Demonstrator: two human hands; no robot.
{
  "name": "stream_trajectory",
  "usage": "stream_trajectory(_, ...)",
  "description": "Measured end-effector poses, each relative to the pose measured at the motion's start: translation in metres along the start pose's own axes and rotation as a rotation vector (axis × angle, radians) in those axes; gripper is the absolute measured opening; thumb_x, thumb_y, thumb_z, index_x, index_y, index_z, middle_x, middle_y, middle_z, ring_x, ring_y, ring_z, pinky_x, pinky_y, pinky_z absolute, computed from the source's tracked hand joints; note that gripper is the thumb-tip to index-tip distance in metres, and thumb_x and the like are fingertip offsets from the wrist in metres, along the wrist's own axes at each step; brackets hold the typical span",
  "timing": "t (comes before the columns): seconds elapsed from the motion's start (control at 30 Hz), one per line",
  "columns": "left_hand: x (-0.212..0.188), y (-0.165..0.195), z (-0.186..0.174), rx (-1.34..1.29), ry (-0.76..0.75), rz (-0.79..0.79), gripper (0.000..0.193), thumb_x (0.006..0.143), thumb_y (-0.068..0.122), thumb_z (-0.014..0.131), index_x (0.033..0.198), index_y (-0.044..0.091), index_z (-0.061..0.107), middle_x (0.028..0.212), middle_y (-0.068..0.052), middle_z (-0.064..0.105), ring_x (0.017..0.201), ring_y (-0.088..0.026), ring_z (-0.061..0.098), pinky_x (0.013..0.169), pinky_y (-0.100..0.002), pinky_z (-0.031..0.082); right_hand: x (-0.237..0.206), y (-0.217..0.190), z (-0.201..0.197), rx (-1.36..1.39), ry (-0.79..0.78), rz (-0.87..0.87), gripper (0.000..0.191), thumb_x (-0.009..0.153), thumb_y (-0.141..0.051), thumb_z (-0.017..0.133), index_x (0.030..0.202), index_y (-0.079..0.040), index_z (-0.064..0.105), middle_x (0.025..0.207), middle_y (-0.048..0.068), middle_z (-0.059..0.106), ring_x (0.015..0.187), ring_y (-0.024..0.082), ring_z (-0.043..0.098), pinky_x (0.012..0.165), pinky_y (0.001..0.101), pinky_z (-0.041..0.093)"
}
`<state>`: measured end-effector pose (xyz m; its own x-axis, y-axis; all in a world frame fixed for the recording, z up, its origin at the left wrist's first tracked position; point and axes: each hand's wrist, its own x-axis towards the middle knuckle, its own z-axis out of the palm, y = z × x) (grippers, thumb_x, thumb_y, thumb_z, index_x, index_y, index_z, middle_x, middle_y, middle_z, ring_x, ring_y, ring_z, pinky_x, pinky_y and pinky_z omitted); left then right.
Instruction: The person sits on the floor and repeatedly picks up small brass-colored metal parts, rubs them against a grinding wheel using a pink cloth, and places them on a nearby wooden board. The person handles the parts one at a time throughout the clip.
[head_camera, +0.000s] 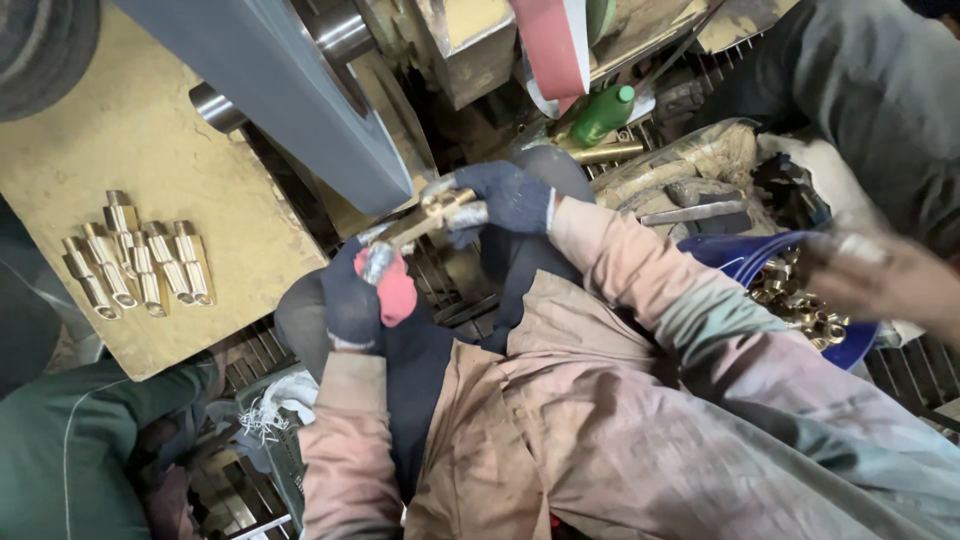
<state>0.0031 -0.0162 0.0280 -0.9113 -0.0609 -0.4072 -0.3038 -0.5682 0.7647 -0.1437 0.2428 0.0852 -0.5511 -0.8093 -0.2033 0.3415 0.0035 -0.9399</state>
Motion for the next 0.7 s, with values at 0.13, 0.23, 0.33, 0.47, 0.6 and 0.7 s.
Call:
stream_trajectory(0.13,0.05,-0.033,-0.04,-0.592,-0.302,-0.211,0.03,0.107,0.025,0.049,0.097,0.0,0.062,0.084,-0.01,0.065,0.074,-0.023,0.064,0.061,-0.034,0.053,0.021,0.018,-0.008,-0.059,0.149,0.135,0.039,0.096,-0.012,0.072,0.133,-0.003,0.063,0.102,0.011,0.077,0.083,0.016,0.076,0.068,0.0304,0.06)
stream_trajectory(0.23,0.07,-0.055,-0.062,-0.699,-0.227,-0.221,0.027,0.107,0.023,0.049,0.101,-0.001,0.061,0.088,-0.01,0.062,0.081,-0.023,0.063,0.07,-0.034,0.053,0.032,0.03,-0.008,-0.022,0.175,0.112,0.039,0.095,-0.011,0.074,0.131,0.0,0.065,0.101,0.013,0.077,0.081,0.015,0.075,0.069,0.0312,0.064)
stream_trajectory(0.33,0.08,-0.062,-0.071,-0.742,-0.098,-0.28,0.032,0.105,0.025,0.047,0.104,-0.004,0.06,0.09,-0.012,0.062,0.083,-0.022,0.063,0.073,-0.032,0.054,0.035,0.035,-0.008,-0.01,0.173,0.062,0.04,0.095,-0.012,0.073,0.132,0.0,0.064,0.103,0.012,0.076,0.081,0.015,0.075,0.07,0.031,0.065)
stream_trajectory(0.47,0.088,-0.061,-0.069,-0.567,-0.064,-0.152,0.029,0.104,0.023,0.046,0.109,-0.002,0.06,0.095,-0.012,0.063,0.085,-0.024,0.063,0.077,-0.033,0.054,0.034,0.032,0.0,0.014,0.219,0.065,0.04,0.095,-0.011,0.073,0.132,0.0,0.063,0.101,0.011,0.077,0.079,0.014,0.075,0.07,0.031,0.065)
stream_trajectory(0.6,0.089,-0.067,-0.066,-0.587,-0.186,-0.084,0.029,0.107,0.023,0.046,0.114,-0.002,0.059,0.098,-0.012,0.063,0.086,-0.024,0.063,0.077,-0.034,0.054,0.031,0.019,0.011,-0.041,0.242,0.072,0.039,0.096,-0.01,0.073,0.132,0.0,0.064,0.095,0.012,0.076,0.074,0.015,0.074,0.066,0.0316,0.064)
stream_trajectory(0.7,0.089,-0.073,-0.065,-0.549,-0.185,-0.052,0.031,0.107,0.025,0.046,0.116,-0.002,0.059,0.1,-0.012,0.063,0.087,-0.025,0.063,0.078,-0.034,0.054,0.031,0.008,0.021,-0.173,0.295,0.043,0.039,0.094,-0.013,0.074,0.13,0.0,0.065,0.093,0.01,0.076,0.07,0.013,0.072,0.061,0.031,0.063)
